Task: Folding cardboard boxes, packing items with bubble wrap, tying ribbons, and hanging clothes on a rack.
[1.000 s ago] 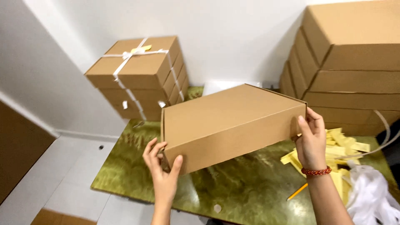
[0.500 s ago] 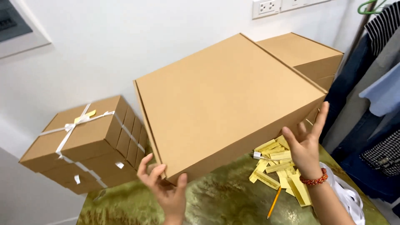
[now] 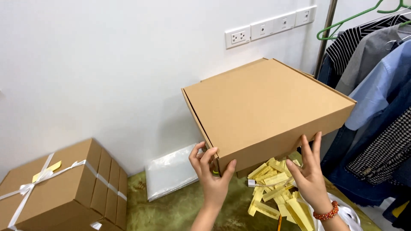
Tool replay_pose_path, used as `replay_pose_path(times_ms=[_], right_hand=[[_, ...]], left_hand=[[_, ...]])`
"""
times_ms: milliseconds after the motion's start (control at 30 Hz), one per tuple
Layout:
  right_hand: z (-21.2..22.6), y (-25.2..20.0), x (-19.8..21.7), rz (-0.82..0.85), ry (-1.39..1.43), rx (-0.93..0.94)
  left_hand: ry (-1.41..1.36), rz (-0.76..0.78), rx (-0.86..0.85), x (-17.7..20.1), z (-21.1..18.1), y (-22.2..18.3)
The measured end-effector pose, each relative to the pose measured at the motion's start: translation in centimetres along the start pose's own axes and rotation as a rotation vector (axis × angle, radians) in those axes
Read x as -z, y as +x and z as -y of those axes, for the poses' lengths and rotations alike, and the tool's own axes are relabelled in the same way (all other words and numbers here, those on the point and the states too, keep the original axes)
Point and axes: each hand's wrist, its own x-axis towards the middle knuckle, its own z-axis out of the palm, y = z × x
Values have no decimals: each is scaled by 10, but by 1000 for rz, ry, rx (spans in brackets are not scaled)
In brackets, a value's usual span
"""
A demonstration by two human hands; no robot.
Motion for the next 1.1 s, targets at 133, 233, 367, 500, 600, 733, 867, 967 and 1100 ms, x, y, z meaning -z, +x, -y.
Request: replay_pose_path(times_ms=[133, 233, 367, 500, 600, 733, 867, 967, 1100], right_hand=[[-3, 29, -2, 19, -35, -57], [-20, 65, 2, 33, -246, -28], [-50, 117, 10, 26, -360, 54], [-92, 170, 23, 86, -441, 92], [-117, 198, 25, 146, -419, 112], [-142, 214, 22, 215, -433, 82], [-169, 222, 10, 301, -485, 52], [-187, 223, 1, 312, -560, 58], [-198, 207, -9, 271, -677, 120]], left_hand=[[36, 45, 117, -24, 11, 25], [121, 149, 163, -42, 32, 52], [248, 191, 76, -66, 52, 86], [223, 320, 179, -92, 61, 122], [265, 320, 221, -106, 76, 136], [258, 295, 236, -114, 91, 147], [245, 283, 286, -118, 101, 159], [237, 290, 278, -120, 114, 163], [190, 266, 202, -122, 122, 158]])
